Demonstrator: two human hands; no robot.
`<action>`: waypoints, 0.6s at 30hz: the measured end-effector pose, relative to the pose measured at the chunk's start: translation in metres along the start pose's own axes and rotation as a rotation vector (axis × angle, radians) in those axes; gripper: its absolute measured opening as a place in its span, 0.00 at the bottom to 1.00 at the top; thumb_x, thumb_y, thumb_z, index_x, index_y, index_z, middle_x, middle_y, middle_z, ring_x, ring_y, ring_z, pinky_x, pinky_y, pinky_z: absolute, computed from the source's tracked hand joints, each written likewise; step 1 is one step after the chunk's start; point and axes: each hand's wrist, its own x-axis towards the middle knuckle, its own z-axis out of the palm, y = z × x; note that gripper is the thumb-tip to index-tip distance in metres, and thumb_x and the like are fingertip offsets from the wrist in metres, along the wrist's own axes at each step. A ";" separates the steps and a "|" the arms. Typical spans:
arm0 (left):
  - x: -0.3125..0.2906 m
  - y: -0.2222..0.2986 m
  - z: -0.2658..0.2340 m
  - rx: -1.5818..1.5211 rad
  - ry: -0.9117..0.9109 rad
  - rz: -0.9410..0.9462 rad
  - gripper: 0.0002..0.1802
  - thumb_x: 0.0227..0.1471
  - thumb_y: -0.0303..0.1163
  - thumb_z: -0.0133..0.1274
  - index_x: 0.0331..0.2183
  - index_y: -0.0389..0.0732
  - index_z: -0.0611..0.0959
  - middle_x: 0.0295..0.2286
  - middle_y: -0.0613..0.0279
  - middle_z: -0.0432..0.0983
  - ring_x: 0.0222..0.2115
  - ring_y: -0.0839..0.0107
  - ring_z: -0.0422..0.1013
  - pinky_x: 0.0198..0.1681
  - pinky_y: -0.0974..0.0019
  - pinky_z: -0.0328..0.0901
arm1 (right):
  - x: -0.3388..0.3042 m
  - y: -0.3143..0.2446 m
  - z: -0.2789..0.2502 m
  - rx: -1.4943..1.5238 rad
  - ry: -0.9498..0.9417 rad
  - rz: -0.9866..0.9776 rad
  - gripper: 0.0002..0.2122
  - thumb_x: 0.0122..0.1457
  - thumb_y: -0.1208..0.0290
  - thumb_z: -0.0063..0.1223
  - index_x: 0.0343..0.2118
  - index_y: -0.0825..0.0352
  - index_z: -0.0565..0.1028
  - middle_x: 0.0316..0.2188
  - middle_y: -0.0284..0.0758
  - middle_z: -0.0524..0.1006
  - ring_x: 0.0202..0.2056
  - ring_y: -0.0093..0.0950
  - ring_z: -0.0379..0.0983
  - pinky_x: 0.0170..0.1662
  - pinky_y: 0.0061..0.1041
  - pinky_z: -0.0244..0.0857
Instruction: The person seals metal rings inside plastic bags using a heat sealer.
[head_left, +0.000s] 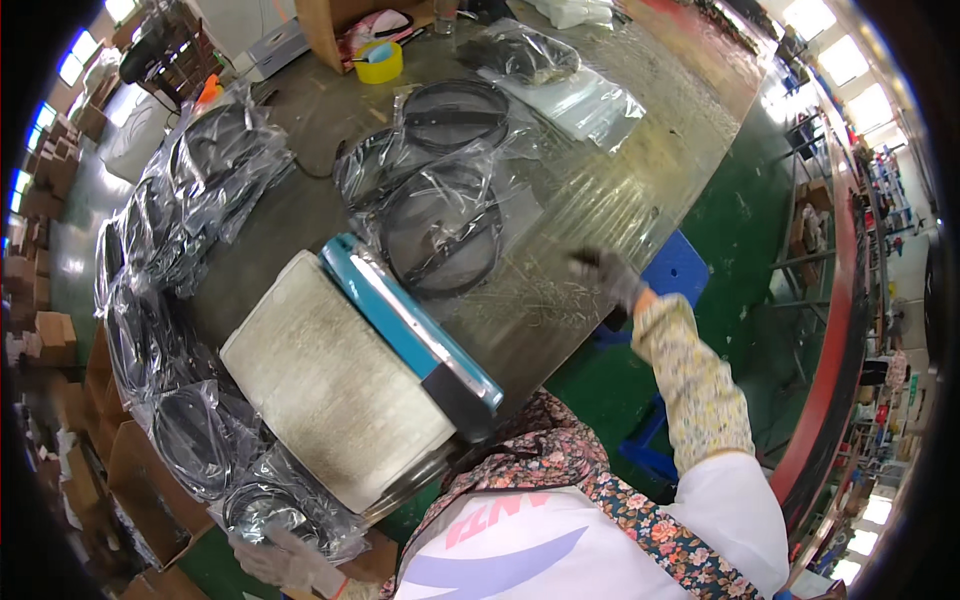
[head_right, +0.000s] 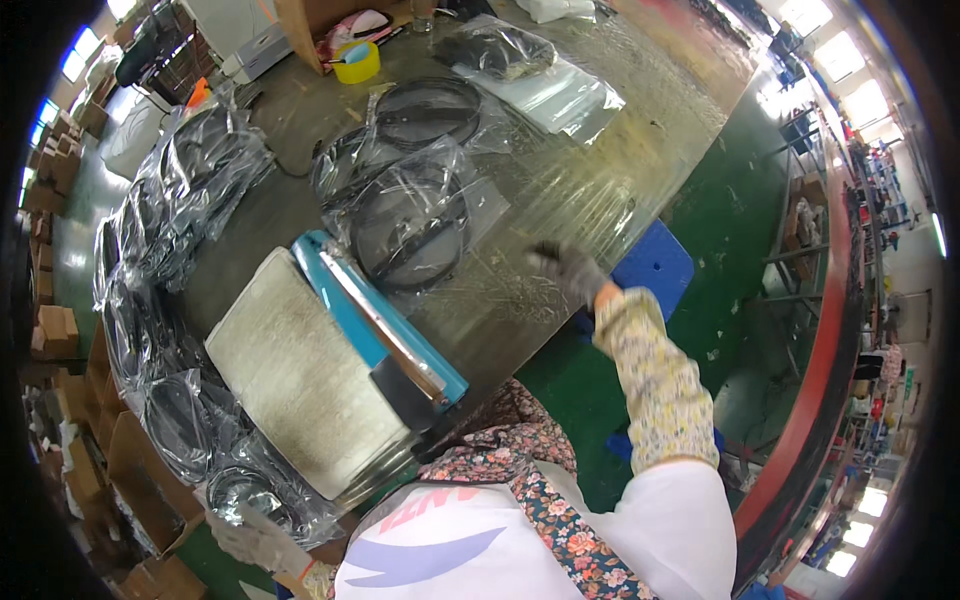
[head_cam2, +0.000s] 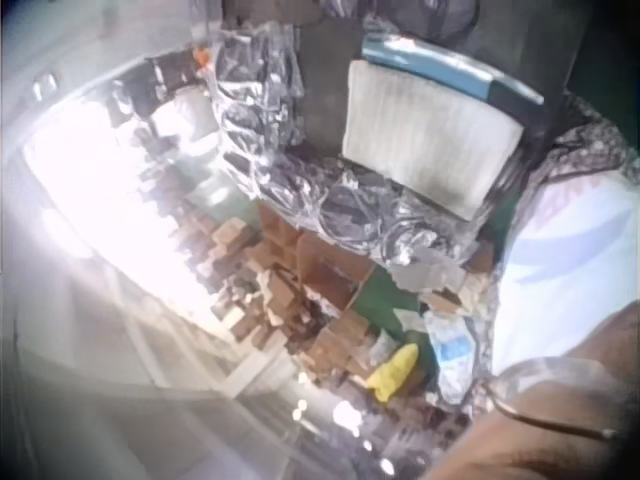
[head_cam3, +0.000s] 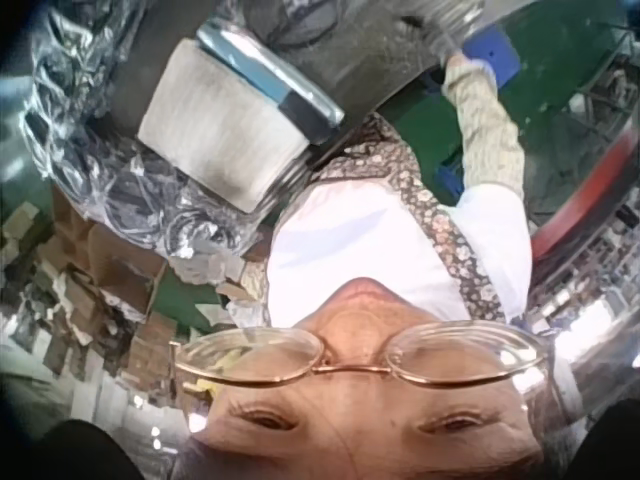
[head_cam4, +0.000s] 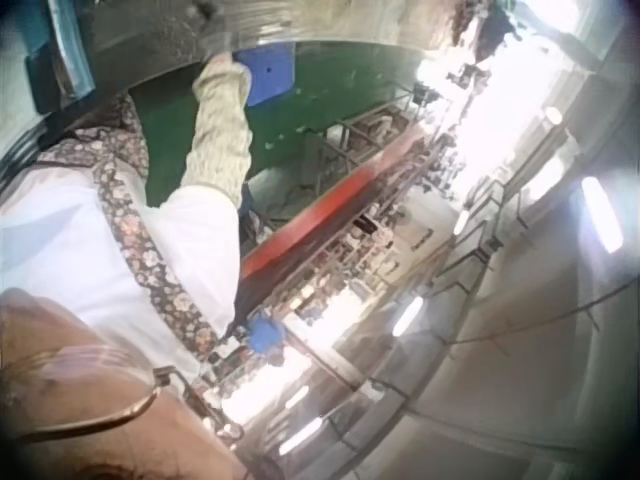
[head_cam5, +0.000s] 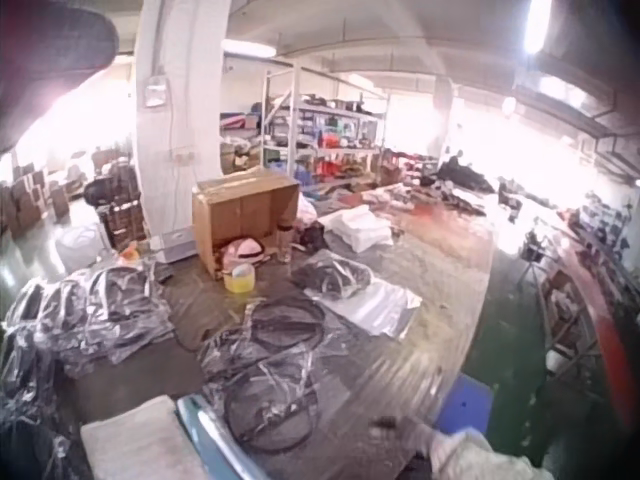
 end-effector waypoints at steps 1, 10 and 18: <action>0.001 0.017 -0.008 -0.011 0.003 0.097 0.33 0.62 0.54 0.36 0.60 0.42 0.64 0.56 0.53 0.65 0.58 0.53 0.60 0.60 0.48 0.54 | 0.030 0.006 -0.015 0.048 -0.004 -0.071 0.24 0.58 0.66 0.59 0.57 0.64 0.69 0.43 0.39 0.78 0.44 0.27 0.74 0.46 0.28 0.70; 0.009 0.111 -0.093 0.000 -0.260 0.222 0.32 0.62 0.52 0.36 0.59 0.42 0.66 0.55 0.55 0.67 0.57 0.59 0.61 0.63 0.47 0.47 | 0.137 0.003 -0.028 0.115 -0.470 0.225 0.21 0.57 0.62 0.62 0.51 0.64 0.73 0.35 0.34 0.78 0.36 0.22 0.74 0.37 0.25 0.72; 0.009 0.100 -0.080 -0.253 -0.141 0.182 0.26 0.60 0.45 0.46 0.53 0.40 0.73 0.51 0.58 0.73 0.54 0.58 0.66 0.62 0.49 0.49 | 0.099 -0.124 -0.013 0.181 -0.104 -0.809 0.11 0.59 0.68 0.58 0.41 0.68 0.76 0.32 0.34 0.79 0.33 0.22 0.74 0.38 0.28 0.70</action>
